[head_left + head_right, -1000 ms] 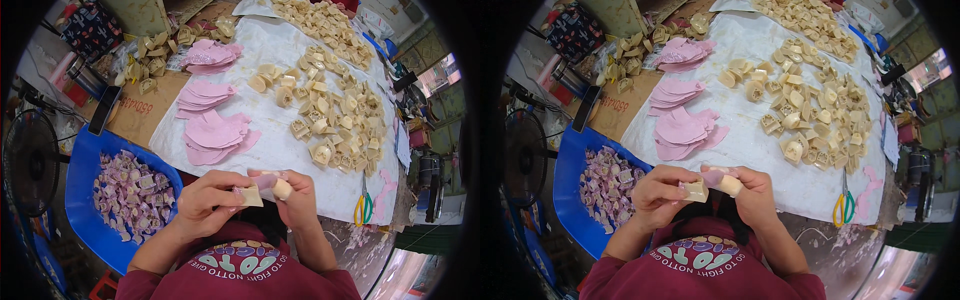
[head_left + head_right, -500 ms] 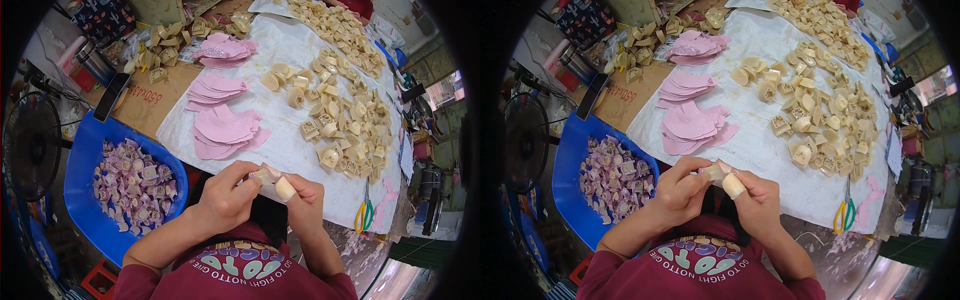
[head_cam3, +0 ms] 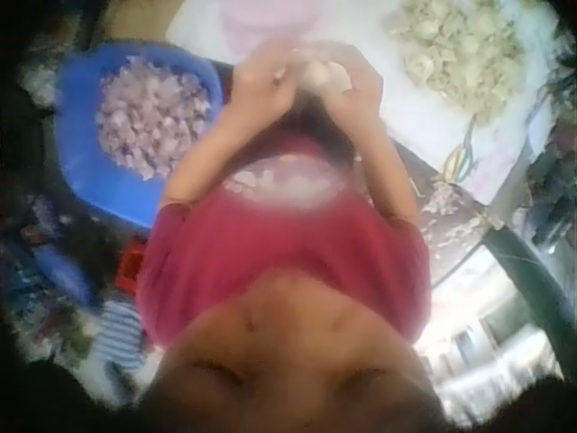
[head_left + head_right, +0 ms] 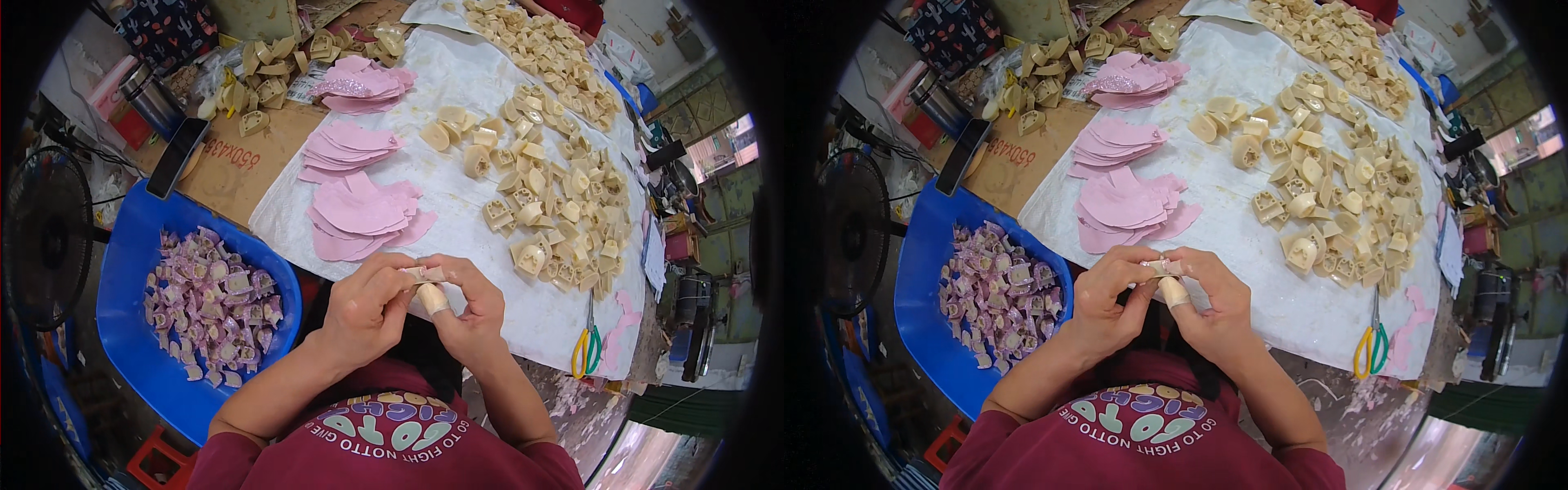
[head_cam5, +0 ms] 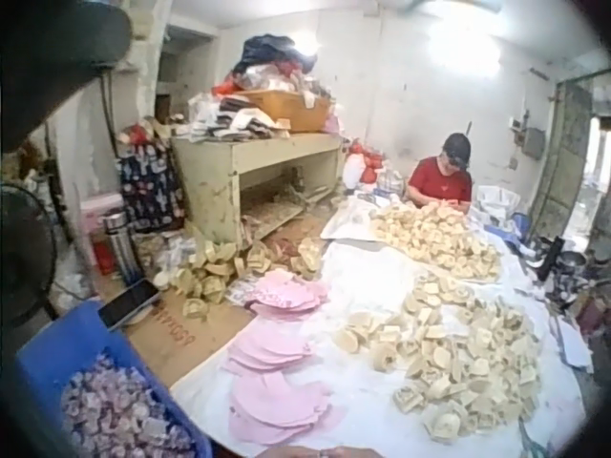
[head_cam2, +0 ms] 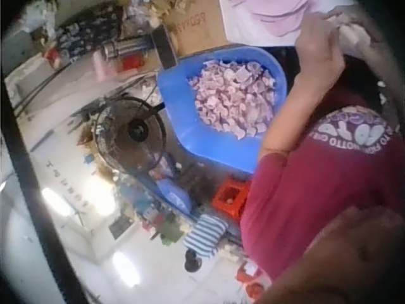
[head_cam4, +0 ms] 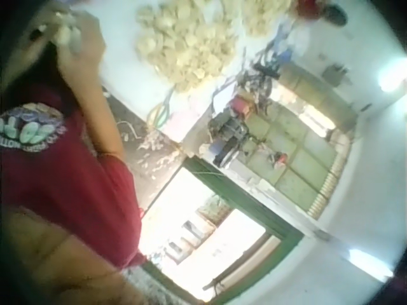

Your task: The person wraps small, beige, rectangular items with pink, glittery paper. They pick up a piece of paper and an item, fold the paper around the item, and place the finished wrapped unit into a blue bin. The process is repeated continuously throughout the video.

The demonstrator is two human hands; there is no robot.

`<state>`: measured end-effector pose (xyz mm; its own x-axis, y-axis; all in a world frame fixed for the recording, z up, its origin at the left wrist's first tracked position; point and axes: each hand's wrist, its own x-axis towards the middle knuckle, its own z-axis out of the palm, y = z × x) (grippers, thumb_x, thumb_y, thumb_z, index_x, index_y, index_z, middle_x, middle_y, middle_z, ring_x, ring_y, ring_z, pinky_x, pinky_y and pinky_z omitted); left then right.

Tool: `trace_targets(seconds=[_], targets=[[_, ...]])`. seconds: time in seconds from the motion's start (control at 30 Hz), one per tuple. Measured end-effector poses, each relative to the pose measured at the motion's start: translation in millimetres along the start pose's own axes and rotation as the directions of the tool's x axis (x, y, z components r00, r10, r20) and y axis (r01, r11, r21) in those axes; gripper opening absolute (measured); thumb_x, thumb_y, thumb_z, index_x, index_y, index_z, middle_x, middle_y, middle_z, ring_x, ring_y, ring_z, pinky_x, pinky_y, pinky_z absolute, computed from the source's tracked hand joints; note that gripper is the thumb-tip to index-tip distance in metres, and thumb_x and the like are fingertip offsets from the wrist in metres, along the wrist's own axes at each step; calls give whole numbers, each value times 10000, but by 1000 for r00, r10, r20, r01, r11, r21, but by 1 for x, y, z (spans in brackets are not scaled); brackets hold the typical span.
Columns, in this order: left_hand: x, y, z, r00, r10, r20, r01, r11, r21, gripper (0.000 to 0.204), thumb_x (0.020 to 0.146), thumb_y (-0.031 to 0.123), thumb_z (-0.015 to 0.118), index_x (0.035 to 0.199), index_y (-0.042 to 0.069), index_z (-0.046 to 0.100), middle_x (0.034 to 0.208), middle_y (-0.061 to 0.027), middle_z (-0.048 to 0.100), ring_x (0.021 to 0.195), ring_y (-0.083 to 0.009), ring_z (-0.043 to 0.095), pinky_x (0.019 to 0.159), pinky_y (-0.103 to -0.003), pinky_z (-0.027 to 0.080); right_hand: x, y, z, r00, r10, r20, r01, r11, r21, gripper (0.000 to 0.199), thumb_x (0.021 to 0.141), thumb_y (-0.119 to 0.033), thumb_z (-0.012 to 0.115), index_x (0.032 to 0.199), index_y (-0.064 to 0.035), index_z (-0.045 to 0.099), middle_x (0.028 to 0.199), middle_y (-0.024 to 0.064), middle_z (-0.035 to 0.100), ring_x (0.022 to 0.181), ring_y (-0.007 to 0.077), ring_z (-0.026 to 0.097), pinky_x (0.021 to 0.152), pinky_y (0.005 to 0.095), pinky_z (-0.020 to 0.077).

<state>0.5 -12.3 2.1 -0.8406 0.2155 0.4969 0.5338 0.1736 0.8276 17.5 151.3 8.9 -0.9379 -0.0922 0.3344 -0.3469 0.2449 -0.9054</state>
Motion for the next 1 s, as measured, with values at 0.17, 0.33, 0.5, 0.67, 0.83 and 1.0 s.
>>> trace_targets(seconds=[0.17,0.33,0.5,0.67,0.83,1.0], targets=[[-3,-8,8,926,-362,107,358,750,-557,153,799,-110,601,916,-16,575,1090,-101,567,790,-144,650,654,-275,546,7,2,-7,994,-60,86,63,998,-30,259,757,-28,712,1006,-40,645,1108,127,645,1129,263,567,958,375,442],[4,-6,3,822,-509,256,518,480,-708,113,843,-47,639,913,20,582,1091,-74,566,940,-142,625,753,-274,559,13,5,-18,932,267,246,-353,820,451,220,785,-63,702,999,-36,662,1178,113,636,1212,268,512,1014,400,393],[-2,-9,-2,711,-596,373,651,358,-669,105,846,-5,663,920,34,600,1039,-49,576,866,-119,624,698,-249,554,5,9,-13,973,192,132,-213,960,179,177,801,-55,676,977,-42,673,1127,75,672,1185,279,539,1002,407,399],[-2,-5,3,808,-569,155,538,603,-589,85,865,-35,618,905,13,561,959,-25,571,754,-88,631,634,-206,527,17,2,-11,988,-62,140,103,947,-305,144,773,-23,634,909,-53,670,1003,71,689,1140,291,569,997,420,380],[-6,-11,0,858,-478,190,503,706,-498,95,846,-65,603,894,0,553,990,-33,518,802,-80,606,640,-196,520,20,4,-14,969,-48,241,113,958,-265,128,774,-27,623,892,-57,660,989,69,685,1112,293,577,1006,424,365],[-2,-14,-11,937,-317,150,344,914,-215,129,836,-63,616,936,0,563,1013,-56,532,820,-90,606,667,-218,530,18,10,-7,973,157,169,-161,987,11,95,786,-45,638,879,-45,656,1022,78,683,1108,311,561,988,432,385]])
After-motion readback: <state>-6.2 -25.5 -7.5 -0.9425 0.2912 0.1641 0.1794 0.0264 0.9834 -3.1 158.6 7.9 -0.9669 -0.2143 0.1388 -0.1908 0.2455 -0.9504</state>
